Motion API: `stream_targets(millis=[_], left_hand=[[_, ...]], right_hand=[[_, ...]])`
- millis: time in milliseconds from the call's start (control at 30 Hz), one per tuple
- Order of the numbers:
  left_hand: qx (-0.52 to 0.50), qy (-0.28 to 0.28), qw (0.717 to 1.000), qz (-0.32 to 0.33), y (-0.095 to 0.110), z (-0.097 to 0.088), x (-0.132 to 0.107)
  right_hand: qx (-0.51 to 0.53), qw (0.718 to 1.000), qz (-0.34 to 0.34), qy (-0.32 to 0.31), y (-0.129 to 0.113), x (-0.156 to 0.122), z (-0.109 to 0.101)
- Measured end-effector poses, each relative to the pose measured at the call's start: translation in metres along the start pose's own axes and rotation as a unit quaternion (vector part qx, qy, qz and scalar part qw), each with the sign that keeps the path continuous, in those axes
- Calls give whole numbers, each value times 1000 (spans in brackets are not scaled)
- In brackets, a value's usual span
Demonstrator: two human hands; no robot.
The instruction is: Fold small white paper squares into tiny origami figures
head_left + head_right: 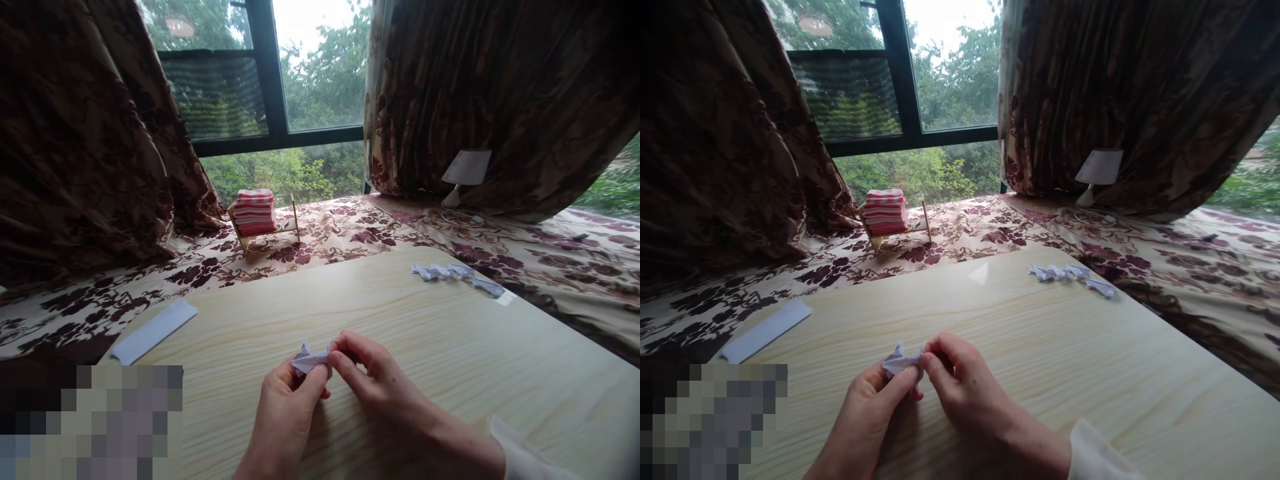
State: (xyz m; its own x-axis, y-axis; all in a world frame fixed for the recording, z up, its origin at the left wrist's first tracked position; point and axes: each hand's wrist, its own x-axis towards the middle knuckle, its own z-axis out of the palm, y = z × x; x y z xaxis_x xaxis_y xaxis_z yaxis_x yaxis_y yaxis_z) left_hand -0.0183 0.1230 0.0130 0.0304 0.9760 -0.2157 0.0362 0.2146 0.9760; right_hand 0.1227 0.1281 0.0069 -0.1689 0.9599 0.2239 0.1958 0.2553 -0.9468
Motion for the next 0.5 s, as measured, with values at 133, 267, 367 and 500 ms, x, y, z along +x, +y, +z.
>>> stream_targets(millis=[133, 267, 367, 500], left_hand=[[15, -9, 1000, 2, 3, 0, -2], [23, -40, 999, 12, 6, 4, -3], [11, -55, 998, 12, 7, 7, -4], [-38, -43, 998, -3, 6, 7, -4]], right_hand=[[33, 999, 36, -14, -1, 2, 0], [42, 998, 54, -12, -4, 1, 0], [15, 999, 35, -4, -6, -1, 0], [19, 998, 57, -4, -6, -1, -5]])
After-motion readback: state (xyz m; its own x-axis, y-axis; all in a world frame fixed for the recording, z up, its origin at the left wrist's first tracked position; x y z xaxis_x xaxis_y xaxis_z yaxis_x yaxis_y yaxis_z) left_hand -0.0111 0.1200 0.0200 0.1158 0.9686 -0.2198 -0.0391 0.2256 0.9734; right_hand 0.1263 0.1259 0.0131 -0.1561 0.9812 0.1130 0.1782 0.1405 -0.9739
